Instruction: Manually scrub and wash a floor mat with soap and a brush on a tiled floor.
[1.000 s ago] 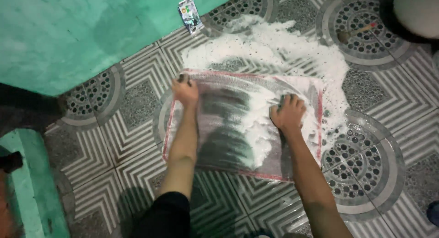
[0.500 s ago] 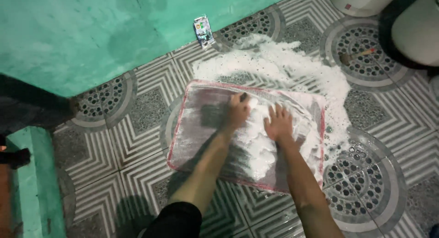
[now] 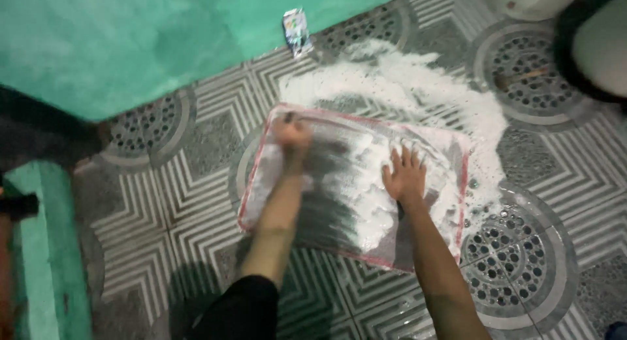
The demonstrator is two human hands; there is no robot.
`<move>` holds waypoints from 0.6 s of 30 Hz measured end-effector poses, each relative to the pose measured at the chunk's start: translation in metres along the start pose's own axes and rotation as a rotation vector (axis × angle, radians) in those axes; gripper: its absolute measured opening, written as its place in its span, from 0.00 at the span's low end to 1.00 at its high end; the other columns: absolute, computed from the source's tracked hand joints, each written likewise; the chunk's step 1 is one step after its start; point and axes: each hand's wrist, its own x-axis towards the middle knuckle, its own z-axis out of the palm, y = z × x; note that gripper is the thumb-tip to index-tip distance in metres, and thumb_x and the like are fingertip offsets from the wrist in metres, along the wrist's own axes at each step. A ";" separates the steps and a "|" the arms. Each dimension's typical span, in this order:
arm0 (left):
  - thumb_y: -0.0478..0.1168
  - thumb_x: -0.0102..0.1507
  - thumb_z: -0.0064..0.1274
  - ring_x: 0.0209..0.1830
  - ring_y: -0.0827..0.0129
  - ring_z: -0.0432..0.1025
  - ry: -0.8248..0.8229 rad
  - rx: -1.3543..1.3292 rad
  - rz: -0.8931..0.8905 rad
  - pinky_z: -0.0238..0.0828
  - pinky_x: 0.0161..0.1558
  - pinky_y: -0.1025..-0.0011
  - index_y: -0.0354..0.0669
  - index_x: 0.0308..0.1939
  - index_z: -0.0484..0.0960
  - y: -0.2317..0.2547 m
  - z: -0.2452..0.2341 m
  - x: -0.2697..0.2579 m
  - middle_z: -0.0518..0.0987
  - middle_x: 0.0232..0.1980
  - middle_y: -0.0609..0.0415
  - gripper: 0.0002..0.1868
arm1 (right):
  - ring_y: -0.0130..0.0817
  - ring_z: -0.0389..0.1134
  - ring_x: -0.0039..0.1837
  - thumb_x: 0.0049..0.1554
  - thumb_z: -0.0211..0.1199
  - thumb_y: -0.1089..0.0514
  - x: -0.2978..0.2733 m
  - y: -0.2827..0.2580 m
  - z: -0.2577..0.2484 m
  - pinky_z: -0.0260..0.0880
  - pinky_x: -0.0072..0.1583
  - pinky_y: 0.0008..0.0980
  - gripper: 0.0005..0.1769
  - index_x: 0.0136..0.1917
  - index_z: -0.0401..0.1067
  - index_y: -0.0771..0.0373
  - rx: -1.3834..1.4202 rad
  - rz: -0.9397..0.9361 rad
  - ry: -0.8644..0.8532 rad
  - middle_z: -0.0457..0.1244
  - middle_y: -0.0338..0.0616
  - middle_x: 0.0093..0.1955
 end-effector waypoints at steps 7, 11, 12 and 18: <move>0.38 0.57 0.55 0.53 0.48 0.69 -0.056 -0.303 0.414 0.72 0.51 0.53 0.42 0.49 0.86 0.143 0.039 -0.074 0.77 0.52 0.40 0.16 | 0.57 0.41 0.85 0.62 0.45 0.35 -0.019 -0.010 -0.019 0.40 0.77 0.64 0.40 0.82 0.56 0.53 0.080 0.011 0.049 0.44 0.50 0.86; 0.43 0.66 0.50 0.48 0.49 0.75 -0.497 -0.480 0.160 0.76 0.49 0.55 0.41 0.49 0.84 0.142 -0.031 -0.023 0.79 0.48 0.39 0.14 | 0.56 0.40 0.84 0.62 0.45 0.34 -0.015 -0.002 -0.008 0.38 0.78 0.61 0.42 0.83 0.55 0.53 0.079 0.011 0.026 0.44 0.51 0.85; 0.43 0.66 0.50 0.48 0.49 0.75 -0.495 -0.481 0.164 0.76 0.49 0.55 0.41 0.49 0.84 0.112 -0.021 -0.013 0.79 0.48 0.39 0.14 | 0.56 0.40 0.84 0.62 0.45 0.34 -0.013 -0.002 -0.004 0.38 0.78 0.61 0.42 0.83 0.55 0.53 0.079 0.011 0.032 0.44 0.51 0.85; 0.42 0.58 0.59 0.42 0.57 0.76 -0.271 -0.256 -0.459 0.76 0.47 0.59 0.41 0.52 0.79 -0.061 -0.051 0.066 0.80 0.44 0.48 0.20 | 0.58 0.38 0.84 0.62 0.44 0.34 -0.017 -0.006 -0.012 0.33 0.78 0.60 0.41 0.82 0.54 0.54 0.064 -0.002 0.007 0.41 0.51 0.86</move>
